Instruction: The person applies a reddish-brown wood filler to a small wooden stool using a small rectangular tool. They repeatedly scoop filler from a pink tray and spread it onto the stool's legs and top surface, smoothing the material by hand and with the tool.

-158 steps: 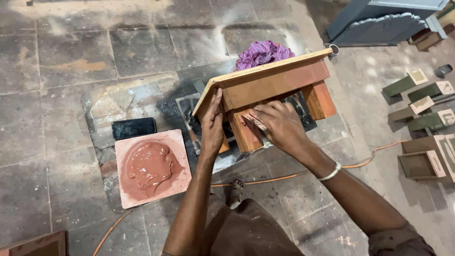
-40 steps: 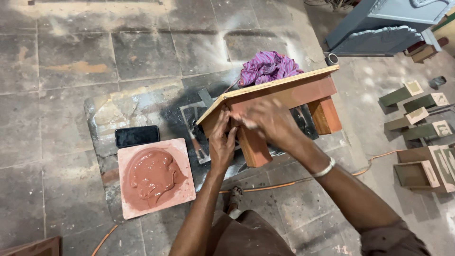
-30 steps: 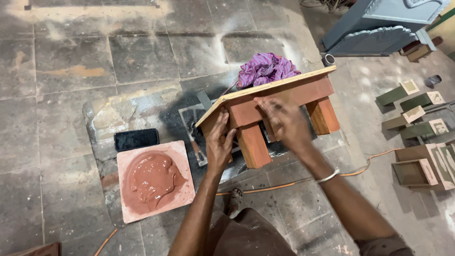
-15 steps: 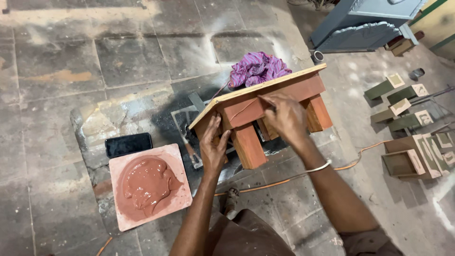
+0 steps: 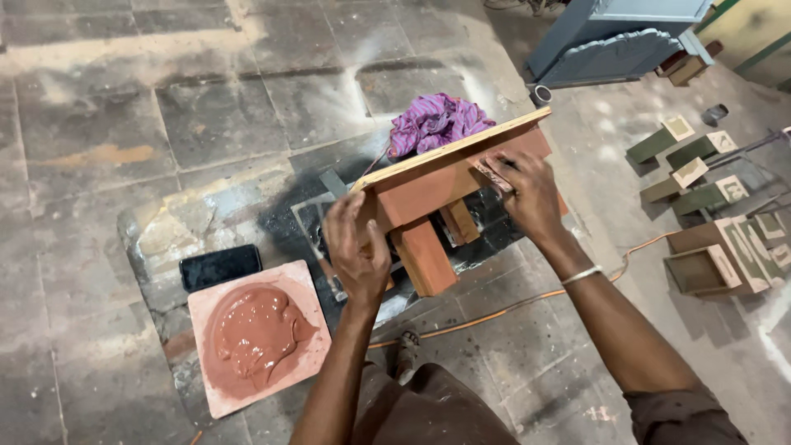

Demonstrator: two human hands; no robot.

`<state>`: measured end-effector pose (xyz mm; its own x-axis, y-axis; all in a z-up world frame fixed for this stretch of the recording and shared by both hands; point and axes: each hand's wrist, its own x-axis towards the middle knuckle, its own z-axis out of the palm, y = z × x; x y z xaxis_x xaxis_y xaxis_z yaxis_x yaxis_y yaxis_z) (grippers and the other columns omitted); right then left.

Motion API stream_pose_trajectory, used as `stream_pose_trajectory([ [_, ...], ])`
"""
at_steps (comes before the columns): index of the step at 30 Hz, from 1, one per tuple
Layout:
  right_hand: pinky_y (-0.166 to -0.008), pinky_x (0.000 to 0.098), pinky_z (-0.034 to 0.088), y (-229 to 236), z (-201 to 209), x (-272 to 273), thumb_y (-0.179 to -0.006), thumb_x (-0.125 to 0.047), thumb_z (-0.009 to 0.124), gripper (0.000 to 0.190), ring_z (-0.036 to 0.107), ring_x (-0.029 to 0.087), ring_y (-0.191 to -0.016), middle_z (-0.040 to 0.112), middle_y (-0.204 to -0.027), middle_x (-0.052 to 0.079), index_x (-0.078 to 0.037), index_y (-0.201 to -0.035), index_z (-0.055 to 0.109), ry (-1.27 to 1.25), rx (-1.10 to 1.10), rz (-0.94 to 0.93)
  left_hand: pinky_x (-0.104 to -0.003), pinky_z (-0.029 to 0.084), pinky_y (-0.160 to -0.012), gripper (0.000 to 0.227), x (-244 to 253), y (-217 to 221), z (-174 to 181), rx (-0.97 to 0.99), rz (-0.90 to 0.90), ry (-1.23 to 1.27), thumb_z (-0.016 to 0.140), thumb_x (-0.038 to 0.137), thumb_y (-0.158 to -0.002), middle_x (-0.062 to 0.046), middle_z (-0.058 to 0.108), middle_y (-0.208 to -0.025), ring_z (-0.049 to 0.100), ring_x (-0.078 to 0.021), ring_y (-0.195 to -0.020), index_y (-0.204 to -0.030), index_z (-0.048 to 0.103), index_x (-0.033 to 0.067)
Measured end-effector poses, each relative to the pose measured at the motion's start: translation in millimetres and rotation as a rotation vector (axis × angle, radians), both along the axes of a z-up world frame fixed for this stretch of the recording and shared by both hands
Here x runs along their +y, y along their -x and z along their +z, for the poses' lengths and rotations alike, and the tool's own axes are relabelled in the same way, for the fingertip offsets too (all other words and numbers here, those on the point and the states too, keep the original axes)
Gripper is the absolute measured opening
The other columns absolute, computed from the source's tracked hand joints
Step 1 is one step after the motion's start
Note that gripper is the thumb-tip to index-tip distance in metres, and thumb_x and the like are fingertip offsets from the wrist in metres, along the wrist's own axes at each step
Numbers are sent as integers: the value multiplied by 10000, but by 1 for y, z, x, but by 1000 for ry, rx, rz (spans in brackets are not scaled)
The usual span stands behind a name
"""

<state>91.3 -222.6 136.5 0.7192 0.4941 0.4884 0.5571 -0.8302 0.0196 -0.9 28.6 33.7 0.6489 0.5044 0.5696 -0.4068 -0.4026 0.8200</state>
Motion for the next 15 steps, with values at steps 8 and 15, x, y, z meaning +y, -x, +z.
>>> stream_pose_trajectory([
  [8, -661, 393, 544, 54, -2, 26, -610, -72, 599, 527, 653, 272, -783, 732, -1032, 112, -113, -1107, 769, 189, -48, 216, -471, 437, -1164, 352, -1, -29, 30, 57, -65, -32, 541, -69, -923, -203, 612, -1446, 557, -399, -1383, -1217, 724, -9],
  [15, -652, 435, 570, -38, 14, -13, -922, -160, 653, 192, 684, 269, -742, 739, -987, 123, -105, -1053, 782, 61, 234, -437, -485, 393, -1189, 469, 4, -29, 29, 93, -50, -114, 535, -106, -822, -198, 598, -1463, 543, -372, -1400, -1230, 736, 11],
])
